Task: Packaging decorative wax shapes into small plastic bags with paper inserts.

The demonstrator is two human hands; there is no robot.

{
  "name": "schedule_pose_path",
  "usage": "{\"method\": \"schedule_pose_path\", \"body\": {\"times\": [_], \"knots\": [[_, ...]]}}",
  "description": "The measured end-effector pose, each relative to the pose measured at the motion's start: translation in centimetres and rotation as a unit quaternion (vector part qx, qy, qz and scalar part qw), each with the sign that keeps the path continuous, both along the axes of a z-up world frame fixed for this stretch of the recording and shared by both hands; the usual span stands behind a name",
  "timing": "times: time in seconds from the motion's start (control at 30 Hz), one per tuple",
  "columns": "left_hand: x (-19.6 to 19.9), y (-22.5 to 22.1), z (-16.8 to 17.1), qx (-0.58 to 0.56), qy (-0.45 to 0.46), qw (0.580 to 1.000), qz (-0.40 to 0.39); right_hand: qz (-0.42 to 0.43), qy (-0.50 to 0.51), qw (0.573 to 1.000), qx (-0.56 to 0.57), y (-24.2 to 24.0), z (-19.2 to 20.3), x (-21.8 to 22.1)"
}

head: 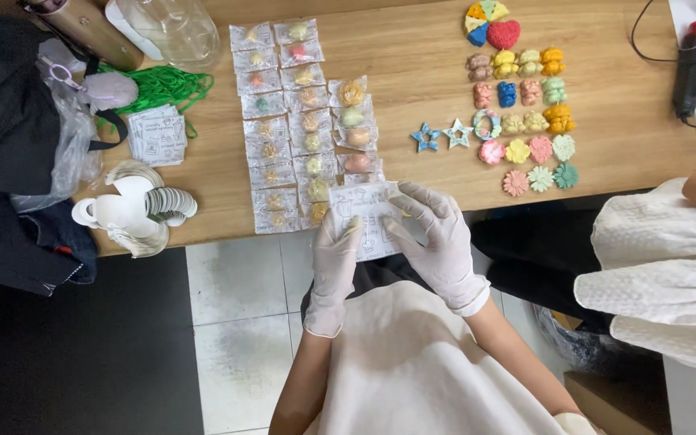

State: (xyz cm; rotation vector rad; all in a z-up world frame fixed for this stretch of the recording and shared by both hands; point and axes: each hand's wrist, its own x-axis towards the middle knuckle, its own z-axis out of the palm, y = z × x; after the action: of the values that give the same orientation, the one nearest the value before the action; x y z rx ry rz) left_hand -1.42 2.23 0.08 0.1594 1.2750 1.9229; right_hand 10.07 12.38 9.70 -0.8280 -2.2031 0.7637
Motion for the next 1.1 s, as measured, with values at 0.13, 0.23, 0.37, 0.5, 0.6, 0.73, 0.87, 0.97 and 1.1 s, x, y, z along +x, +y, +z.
{"method": "schedule_pose_path", "body": {"times": [0.13, 0.23, 0.37, 0.5, 0.6, 0.73, 0.87, 0.97, 1.1], "knots": [[0.4, -1.2, 2.3, -0.068, 0.083, 0.988, -0.112, 0.087, -0.071, 0.988, 0.103, 0.9, 0.0, 1.1], [0.2, -2.0, 4.8, -0.123, 0.165, 0.959, -0.195, 0.121, -0.078, 0.983, 0.117, 1.4, -0.7, 2.3], [-0.3, -2.6, 6.5, -0.149, 0.226, 0.924, -0.271, 0.162, -0.088, 0.975, 0.121, 1.3, -1.5, 3.8], [-1.0, -2.6, 7.1, -0.159, 0.176, 0.918, -0.317, 0.128, -0.063, 0.982, 0.123, 0.8, -1.7, 4.4], [-1.0, -2.2, 5.6, -0.185, 0.137, 0.907, -0.353, 0.028, -0.061, 0.996, -0.064, 0.5, -1.9, 4.8], [0.9, -1.0, 5.0, -0.228, 0.383, 0.893, -0.061, -0.029, -0.036, 0.989, -0.142, 0.0, -0.9, 4.4], [3.9, -0.3, 4.9, -0.287, 0.624, 0.723, 0.072, 0.000, 0.033, 0.988, -0.151, -0.9, -1.3, 3.6], [3.9, 0.3, 5.7, -0.326, 0.591, 0.738, -0.001, -0.053, 0.036, 0.948, -0.312, -2.0, -2.1, 3.6], [3.6, 0.6, 4.5, -0.277, 0.566, 0.776, 0.003, -0.073, 0.016, 0.948, -0.310, -2.3, -1.0, 3.3]]}}
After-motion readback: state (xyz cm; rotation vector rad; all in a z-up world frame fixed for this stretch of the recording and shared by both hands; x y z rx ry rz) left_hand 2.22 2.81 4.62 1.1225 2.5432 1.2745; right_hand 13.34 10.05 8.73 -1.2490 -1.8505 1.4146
